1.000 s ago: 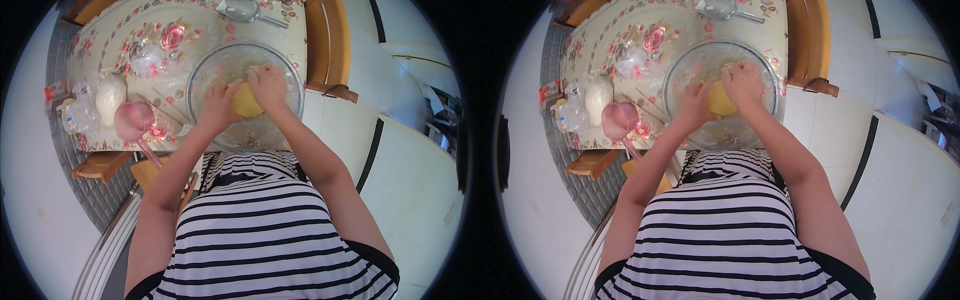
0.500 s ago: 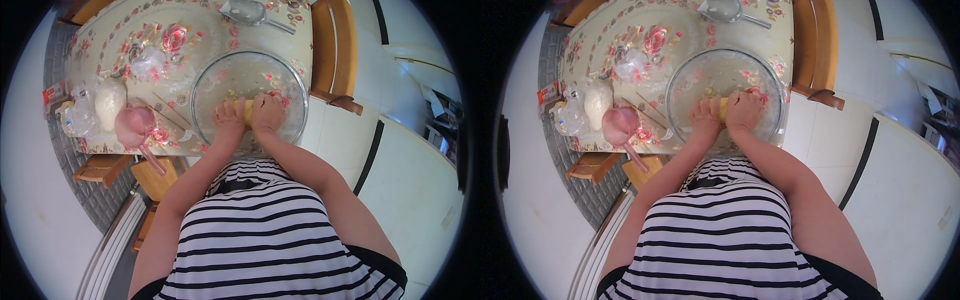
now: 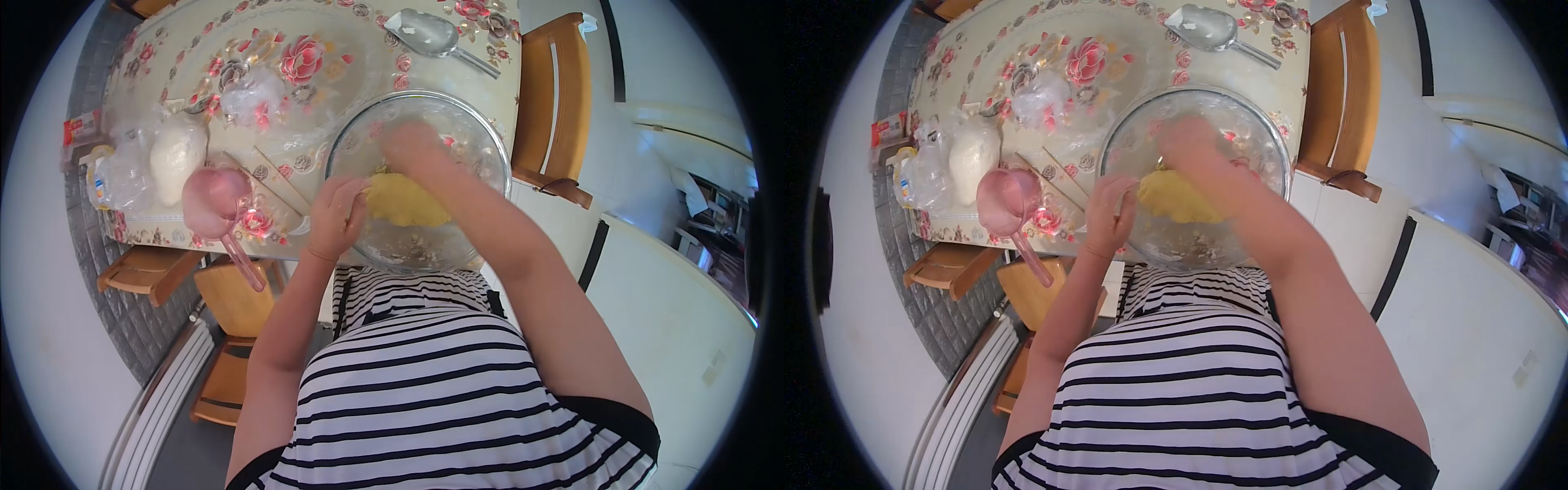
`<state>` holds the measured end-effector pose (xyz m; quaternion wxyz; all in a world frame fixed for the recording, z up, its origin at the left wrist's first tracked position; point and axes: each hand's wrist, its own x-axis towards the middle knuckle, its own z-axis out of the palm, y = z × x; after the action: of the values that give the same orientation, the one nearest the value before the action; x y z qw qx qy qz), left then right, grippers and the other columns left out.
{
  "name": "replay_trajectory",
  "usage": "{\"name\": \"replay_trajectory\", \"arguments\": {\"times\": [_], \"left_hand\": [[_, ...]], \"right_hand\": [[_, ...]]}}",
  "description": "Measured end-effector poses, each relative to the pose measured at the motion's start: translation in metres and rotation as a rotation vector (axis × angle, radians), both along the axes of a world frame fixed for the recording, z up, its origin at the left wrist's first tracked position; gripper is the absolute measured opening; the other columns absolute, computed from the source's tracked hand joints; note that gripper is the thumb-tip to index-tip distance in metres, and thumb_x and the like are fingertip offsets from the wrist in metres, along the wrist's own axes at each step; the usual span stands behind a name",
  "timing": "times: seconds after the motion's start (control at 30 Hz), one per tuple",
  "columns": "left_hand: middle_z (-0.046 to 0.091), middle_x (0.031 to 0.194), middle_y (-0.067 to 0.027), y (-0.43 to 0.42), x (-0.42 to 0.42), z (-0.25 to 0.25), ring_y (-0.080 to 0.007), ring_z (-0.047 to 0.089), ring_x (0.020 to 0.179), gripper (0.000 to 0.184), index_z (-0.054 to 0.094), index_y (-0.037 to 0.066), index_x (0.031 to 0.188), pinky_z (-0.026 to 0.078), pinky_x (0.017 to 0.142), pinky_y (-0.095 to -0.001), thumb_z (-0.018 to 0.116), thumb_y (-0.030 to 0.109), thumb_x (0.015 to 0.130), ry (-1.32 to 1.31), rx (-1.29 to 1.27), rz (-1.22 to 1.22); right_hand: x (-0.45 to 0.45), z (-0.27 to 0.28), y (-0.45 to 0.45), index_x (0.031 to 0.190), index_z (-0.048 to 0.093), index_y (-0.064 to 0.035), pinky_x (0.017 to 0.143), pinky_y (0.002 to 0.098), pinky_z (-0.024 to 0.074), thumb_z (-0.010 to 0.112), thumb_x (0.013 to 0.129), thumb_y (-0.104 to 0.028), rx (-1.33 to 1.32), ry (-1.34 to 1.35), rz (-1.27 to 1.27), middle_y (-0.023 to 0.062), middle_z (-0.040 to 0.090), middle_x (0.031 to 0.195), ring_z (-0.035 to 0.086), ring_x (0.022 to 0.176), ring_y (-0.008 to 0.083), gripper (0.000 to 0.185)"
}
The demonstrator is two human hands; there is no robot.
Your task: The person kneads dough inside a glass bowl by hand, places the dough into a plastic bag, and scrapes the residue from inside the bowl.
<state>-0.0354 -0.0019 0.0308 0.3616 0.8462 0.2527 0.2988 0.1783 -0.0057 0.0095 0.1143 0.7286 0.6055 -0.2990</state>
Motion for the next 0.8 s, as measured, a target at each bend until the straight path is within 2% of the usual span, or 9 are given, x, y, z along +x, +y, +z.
{"name": "replay_trajectory", "arguments": {"times": [0.07,0.27,0.33,0.4,0.47,0.53,0.6,0.73,0.8], "left_hand": [[0.064,0.101,-0.0169,-0.001,0.0,-0.001,-0.0348,0.062,0.092,0.025,0.062,0.003,0.112,0.051,0.081,-0.0407,0.06,0.006,0.088,-0.056,-0.034,0.025],[0.063,0.101,-0.0163,-0.004,-0.005,-0.007,-0.0315,0.061,0.089,0.02,0.06,0.001,0.11,0.051,0.079,-0.038,0.057,0.009,0.092,-0.158,-0.142,0.095],[0.062,0.101,-0.0162,-0.004,-0.007,-0.008,-0.0305,0.061,0.088,0.019,0.06,0.001,0.109,0.05,0.078,-0.0371,0.056,0.011,0.093,-0.183,-0.185,0.106],[0.062,0.099,-0.0158,-0.008,-0.008,-0.007,-0.0287,0.061,0.086,0.017,0.06,0.002,0.107,0.05,0.077,-0.0365,0.055,0.012,0.095,-0.089,-0.283,0.124],[0.062,0.097,-0.0153,-0.009,-0.006,-0.004,-0.0293,0.061,0.085,0.016,0.06,0.002,0.106,0.05,0.077,-0.0373,0.055,0.012,0.095,-0.065,-0.288,0.146],[0.062,0.095,-0.0149,-0.012,-0.008,-0.004,-0.0298,0.061,0.084,0.015,0.06,0.002,0.105,0.05,0.077,-0.038,0.055,0.012,0.095,-0.031,-0.302,0.167],[0.061,0.091,-0.014,-0.008,-0.005,-0.008,-0.0315,0.061,0.082,0.014,0.06,0.002,0.103,0.05,0.076,-0.0393,0.056,0.012,0.094,-0.035,-0.131,0.163],[0.062,0.092,-0.0135,-0.006,0.002,-0.002,-0.0333,0.061,0.082,0.012,0.06,0.002,0.101,0.049,0.074,-0.0405,0.057,0.011,0.093,-0.025,-0.159,0.142],[0.062,0.092,-0.0131,-0.007,0.006,-0.003,-0.0318,0.06,0.082,0.012,0.061,0.002,0.102,0.049,0.074,-0.0399,0.057,0.01,0.093,-0.056,-0.125,0.087]], "right_hand": [[-0.039,0.004,0.006,0.105,0.076,-0.01,0.089,0.0414,0.0546,0.054,0.091,-0.02,-0.093,-0.022,0.241,0.0134,0.073,0.107,0.07,0.102,0.0282,0.028],[-0.082,-0.018,-0.042,0.1,0.077,-0.0121,0.088,0.044,0.0537,0.052,0.091,-0.027,-0.061,0.162,0.464,0.0095,0.074,0.105,0.07,0.1,0.0285,0.03],[-0.077,-0.042,-0.052,0.098,0.077,-0.0112,0.086,0.0456,0.0537,0.053,0.09,-0.031,0.093,0.278,0.25,0.01,0.074,0.103,0.07,0.098,0.0287,0.032],[-0.04,0.036,0.001,0.101,0.075,-0.008,0.086,0.0449,0.054,0.054,0.09,-0.033,-0.114,0.132,0.373,0.0132,0.072,0.106,0.069,0.1,0.0307,0.034],[0.004,-0.01,0.024,0.103,0.073,-0.0058,0.088,0.0455,0.0534,0.055,0.09,-0.026,0.031,0.194,0.248,0.0164,0.07,0.111,0.068,0.102,0.0335,0.03],[0.025,0.006,0.013,0.106,0.071,-0.0043,0.087,0.0441,0.0548,0.053,0.092,-0.02,-0.105,0.25,-0.316,0.0175,0.068,0.116,0.067,0.105,0.0349,0.028],[0.056,-0.035,-0.041,0.104,0.071,-0.0025,0.087,0.045,0.0545,0.051,0.094,-0.018,0.119,0.065,-0.116,0.0195,0.068,0.114,0.067,0.103,0.0353,0.028],[0.063,0.016,-0.051,0.1,0.071,-0.0008,0.084,0.0439,0.0556,0.053,0.091,-0.015,-0.338,0.198,-0.615,0.0211,0.069,0.108,0.068,0.1,0.0349,0.024],[0.06,-0.001,-0.055,0.094,0.072,-0.0025,0.08,0.0427,0.0562,0.057,0.088,-0.015,-0.107,0.114,-0.238,0.0197,0.07,0.101,0.069,0.095,0.033,0.021]]}}
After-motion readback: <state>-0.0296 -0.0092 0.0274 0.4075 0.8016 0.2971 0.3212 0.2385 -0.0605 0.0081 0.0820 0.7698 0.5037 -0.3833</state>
